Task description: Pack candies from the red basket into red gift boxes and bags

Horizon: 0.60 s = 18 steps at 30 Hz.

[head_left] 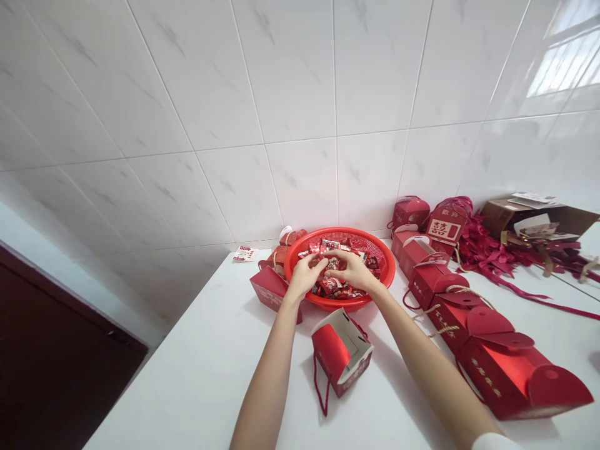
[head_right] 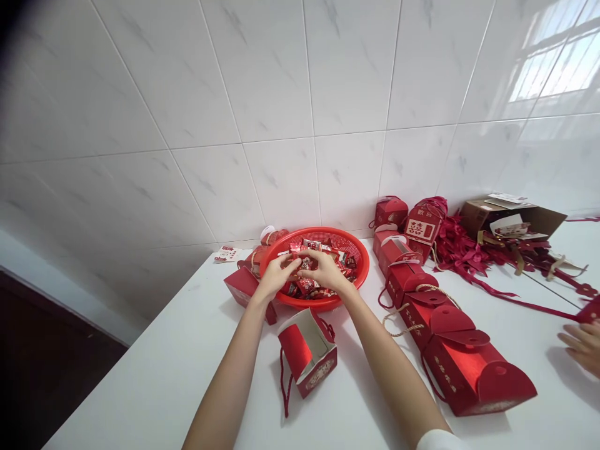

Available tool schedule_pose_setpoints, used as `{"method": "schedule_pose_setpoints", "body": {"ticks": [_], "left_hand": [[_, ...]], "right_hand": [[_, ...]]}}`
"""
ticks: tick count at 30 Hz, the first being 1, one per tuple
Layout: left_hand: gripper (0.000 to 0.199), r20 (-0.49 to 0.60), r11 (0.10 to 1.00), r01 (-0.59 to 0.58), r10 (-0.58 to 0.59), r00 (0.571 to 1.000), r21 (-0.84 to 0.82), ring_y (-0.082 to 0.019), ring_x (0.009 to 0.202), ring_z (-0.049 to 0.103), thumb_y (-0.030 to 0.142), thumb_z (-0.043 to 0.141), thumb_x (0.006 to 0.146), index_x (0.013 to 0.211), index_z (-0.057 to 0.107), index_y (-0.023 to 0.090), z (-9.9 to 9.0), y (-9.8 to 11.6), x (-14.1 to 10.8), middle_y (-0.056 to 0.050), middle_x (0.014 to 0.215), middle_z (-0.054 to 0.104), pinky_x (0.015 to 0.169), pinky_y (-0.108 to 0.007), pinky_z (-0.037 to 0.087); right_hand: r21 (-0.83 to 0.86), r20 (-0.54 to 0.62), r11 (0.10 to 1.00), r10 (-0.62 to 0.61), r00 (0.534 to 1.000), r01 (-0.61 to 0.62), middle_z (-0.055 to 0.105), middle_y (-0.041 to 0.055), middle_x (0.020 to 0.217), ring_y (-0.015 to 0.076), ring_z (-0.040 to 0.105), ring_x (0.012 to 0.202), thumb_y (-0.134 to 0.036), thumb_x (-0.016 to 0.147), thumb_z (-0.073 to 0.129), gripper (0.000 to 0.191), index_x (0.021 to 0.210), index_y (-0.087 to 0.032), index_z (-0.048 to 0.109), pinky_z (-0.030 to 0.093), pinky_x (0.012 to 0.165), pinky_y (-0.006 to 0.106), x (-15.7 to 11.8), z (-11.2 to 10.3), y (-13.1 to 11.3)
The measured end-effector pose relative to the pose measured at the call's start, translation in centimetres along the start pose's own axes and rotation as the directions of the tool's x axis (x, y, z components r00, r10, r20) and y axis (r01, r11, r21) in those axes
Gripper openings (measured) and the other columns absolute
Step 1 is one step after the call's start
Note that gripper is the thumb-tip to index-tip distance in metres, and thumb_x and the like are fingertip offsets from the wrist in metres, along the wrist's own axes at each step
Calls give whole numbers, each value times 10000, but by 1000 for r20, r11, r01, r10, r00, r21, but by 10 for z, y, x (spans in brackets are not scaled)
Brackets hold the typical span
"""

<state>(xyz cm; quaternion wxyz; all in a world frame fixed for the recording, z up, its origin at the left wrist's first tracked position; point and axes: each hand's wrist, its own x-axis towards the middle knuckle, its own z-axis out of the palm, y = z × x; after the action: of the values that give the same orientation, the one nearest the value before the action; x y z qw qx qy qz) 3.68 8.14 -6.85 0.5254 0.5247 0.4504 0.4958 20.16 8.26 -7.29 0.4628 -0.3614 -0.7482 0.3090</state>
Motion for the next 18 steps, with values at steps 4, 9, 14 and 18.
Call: {"method": "schedule_pose_setpoints", "body": {"ticks": [4,9,14,18], "left_hand": [[327,11,998,-13,13,1000,-66,-215,775,696,369,840,639,834,720,135,-4,-4,4,-51,787,741,728,-328,571],[410,45,987,-2,9,999,-162,-256,876,706,410,866,578,847,728,132,-9,-1,2,-76,858,761,849,-384,547],[452,130,991,8,9,991,-130,-256,899,709,426,872,589,916,739,143,-6,5,-3,-75,892,767,877,-394,541],[483,136,995,-37,49,990,-89,-258,887,712,369,914,524,905,738,129,-3,4,-4,-77,880,767,881,-403,540]], "right_hand": [[105,-39,991,91,995,-87,742,78,966,231,681,908,-292,819,587,270,1033,-171,699,522,829,368,0,-1,3],[181,-190,960,247,950,-213,706,44,782,164,612,608,-310,799,588,185,914,-183,656,517,605,303,1,-2,8],[137,-85,974,195,977,-182,675,36,787,159,589,632,-450,774,656,287,859,-176,632,488,590,285,0,0,6],[69,-86,991,124,989,-118,639,19,755,156,572,656,-385,757,662,216,755,-186,577,475,624,282,1,1,6]]}}
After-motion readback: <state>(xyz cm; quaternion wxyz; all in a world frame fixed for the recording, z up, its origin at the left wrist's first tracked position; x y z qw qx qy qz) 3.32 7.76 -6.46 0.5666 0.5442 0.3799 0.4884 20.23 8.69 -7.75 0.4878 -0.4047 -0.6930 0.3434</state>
